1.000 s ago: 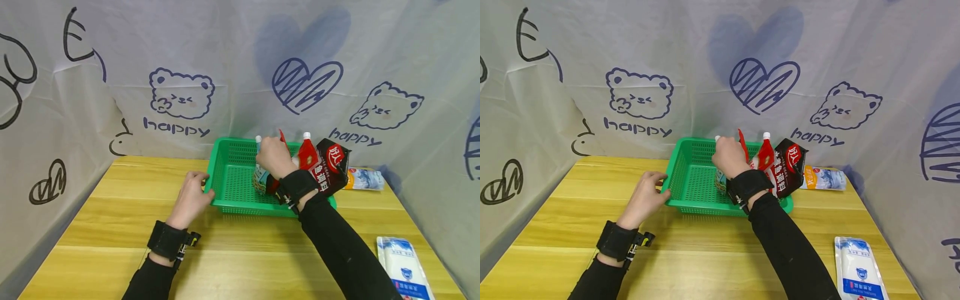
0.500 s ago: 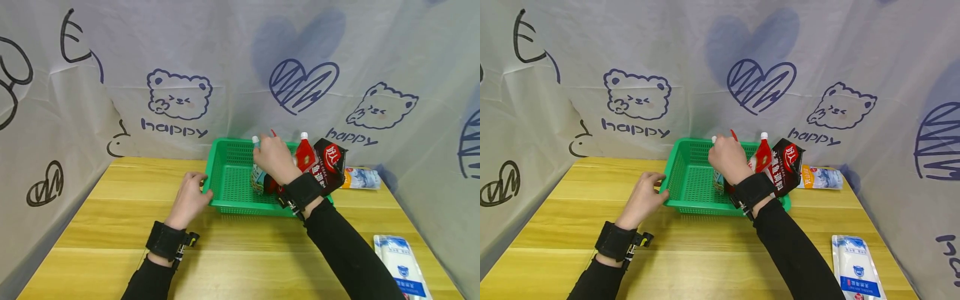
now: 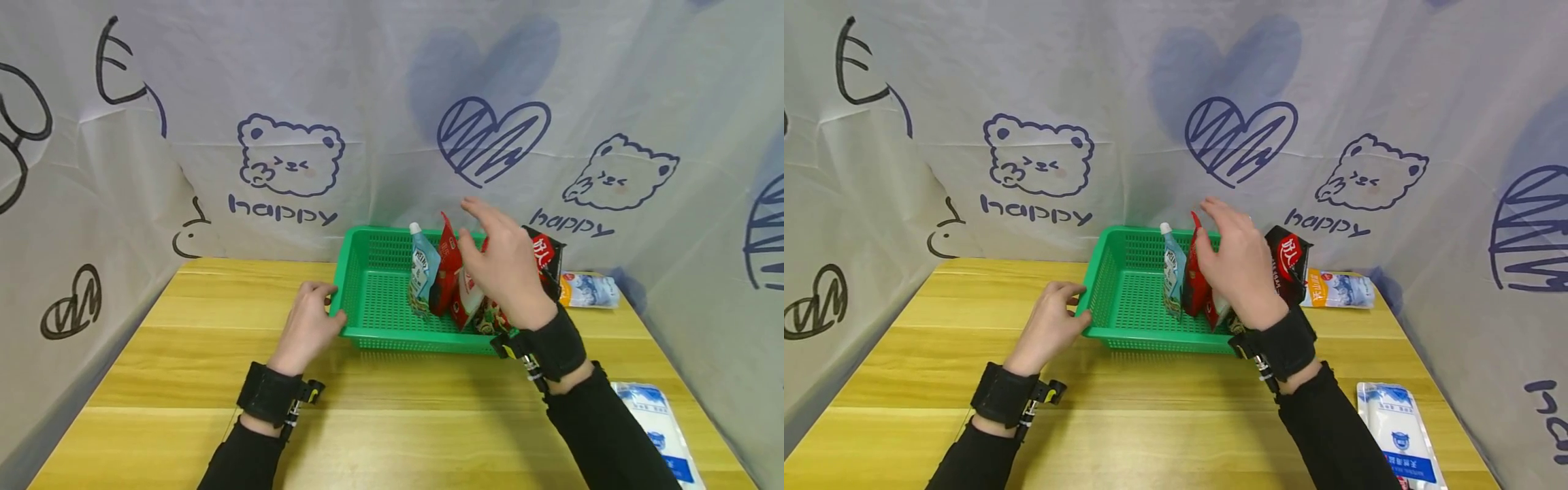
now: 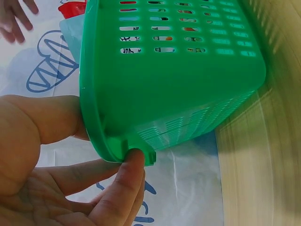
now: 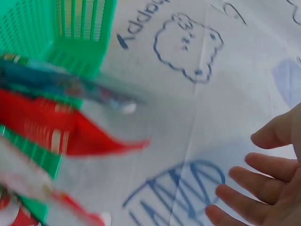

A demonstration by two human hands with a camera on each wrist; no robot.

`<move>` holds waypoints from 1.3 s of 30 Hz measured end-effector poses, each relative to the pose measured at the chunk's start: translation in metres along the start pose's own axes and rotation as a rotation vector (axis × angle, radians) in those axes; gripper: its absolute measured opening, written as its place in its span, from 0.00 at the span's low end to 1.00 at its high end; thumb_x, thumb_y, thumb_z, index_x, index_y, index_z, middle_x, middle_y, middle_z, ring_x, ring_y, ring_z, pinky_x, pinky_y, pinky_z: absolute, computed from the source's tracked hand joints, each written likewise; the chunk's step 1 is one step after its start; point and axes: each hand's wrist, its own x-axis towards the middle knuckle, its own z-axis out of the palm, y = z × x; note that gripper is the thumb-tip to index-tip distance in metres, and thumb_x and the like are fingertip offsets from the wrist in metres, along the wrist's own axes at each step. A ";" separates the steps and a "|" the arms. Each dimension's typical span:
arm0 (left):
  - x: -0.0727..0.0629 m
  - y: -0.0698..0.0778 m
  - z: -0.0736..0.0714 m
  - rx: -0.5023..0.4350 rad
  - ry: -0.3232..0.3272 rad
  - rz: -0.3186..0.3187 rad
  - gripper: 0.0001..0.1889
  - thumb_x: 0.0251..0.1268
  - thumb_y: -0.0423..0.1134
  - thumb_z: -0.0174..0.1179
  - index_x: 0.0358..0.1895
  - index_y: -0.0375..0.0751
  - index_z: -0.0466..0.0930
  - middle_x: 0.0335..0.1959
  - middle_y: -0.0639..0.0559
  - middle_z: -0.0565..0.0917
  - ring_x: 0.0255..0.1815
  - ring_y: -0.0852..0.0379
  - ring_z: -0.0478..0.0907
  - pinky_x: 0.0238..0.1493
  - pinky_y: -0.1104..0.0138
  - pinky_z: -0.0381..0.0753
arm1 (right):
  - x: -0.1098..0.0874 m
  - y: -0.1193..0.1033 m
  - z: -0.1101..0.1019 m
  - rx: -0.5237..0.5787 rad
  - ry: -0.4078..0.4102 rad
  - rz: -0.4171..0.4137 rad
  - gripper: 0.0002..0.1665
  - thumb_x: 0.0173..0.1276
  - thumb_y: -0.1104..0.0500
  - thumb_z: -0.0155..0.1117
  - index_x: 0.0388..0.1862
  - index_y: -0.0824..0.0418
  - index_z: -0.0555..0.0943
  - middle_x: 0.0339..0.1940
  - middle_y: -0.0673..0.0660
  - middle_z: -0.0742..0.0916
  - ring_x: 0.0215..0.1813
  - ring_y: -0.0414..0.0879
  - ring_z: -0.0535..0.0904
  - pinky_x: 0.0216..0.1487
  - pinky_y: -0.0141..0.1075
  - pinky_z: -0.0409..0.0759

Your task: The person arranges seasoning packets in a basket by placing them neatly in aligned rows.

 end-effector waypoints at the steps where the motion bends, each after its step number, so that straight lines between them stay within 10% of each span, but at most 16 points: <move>1: 0.000 0.000 0.000 -0.001 0.000 0.000 0.27 0.69 0.29 0.62 0.69 0.22 0.72 0.68 0.30 0.68 0.62 0.36 0.75 0.56 0.49 0.83 | -0.004 0.004 -0.005 0.012 0.041 -0.014 0.26 0.75 0.63 0.61 0.71 0.63 0.79 0.71 0.60 0.81 0.56 0.60 0.84 0.54 0.53 0.82; 7: 0.000 0.000 0.001 -0.005 0.003 -0.002 0.27 0.68 0.28 0.62 0.69 0.22 0.72 0.68 0.29 0.68 0.63 0.34 0.74 0.56 0.48 0.82 | -0.024 0.037 -0.034 0.035 0.270 -0.026 0.25 0.70 0.69 0.62 0.67 0.67 0.81 0.70 0.60 0.81 0.66 0.60 0.79 0.68 0.54 0.75; 14: -0.001 0.001 -0.001 -0.002 0.003 0.002 0.27 0.68 0.28 0.61 0.69 0.22 0.71 0.68 0.29 0.68 0.63 0.34 0.74 0.56 0.48 0.82 | -0.049 0.094 -0.058 0.024 0.376 0.179 0.28 0.70 0.68 0.62 0.69 0.67 0.78 0.74 0.59 0.77 0.75 0.57 0.71 0.74 0.53 0.69; 24: -0.002 0.002 0.001 0.004 0.012 0.009 0.27 0.68 0.28 0.62 0.68 0.21 0.72 0.67 0.29 0.69 0.62 0.35 0.75 0.54 0.49 0.83 | -0.072 0.186 -0.059 0.005 0.221 0.694 0.38 0.75 0.58 0.53 0.82 0.64 0.60 0.77 0.68 0.67 0.76 0.63 0.63 0.74 0.59 0.65; 39: -0.003 0.001 0.001 0.012 0.023 0.010 0.27 0.66 0.28 0.63 0.68 0.22 0.73 0.67 0.30 0.69 0.61 0.36 0.75 0.53 0.51 0.83 | -0.084 0.281 -0.040 -0.114 -0.104 1.060 0.48 0.74 0.49 0.48 0.79 0.81 0.49 0.76 0.83 0.59 0.77 0.76 0.58 0.77 0.64 0.59</move>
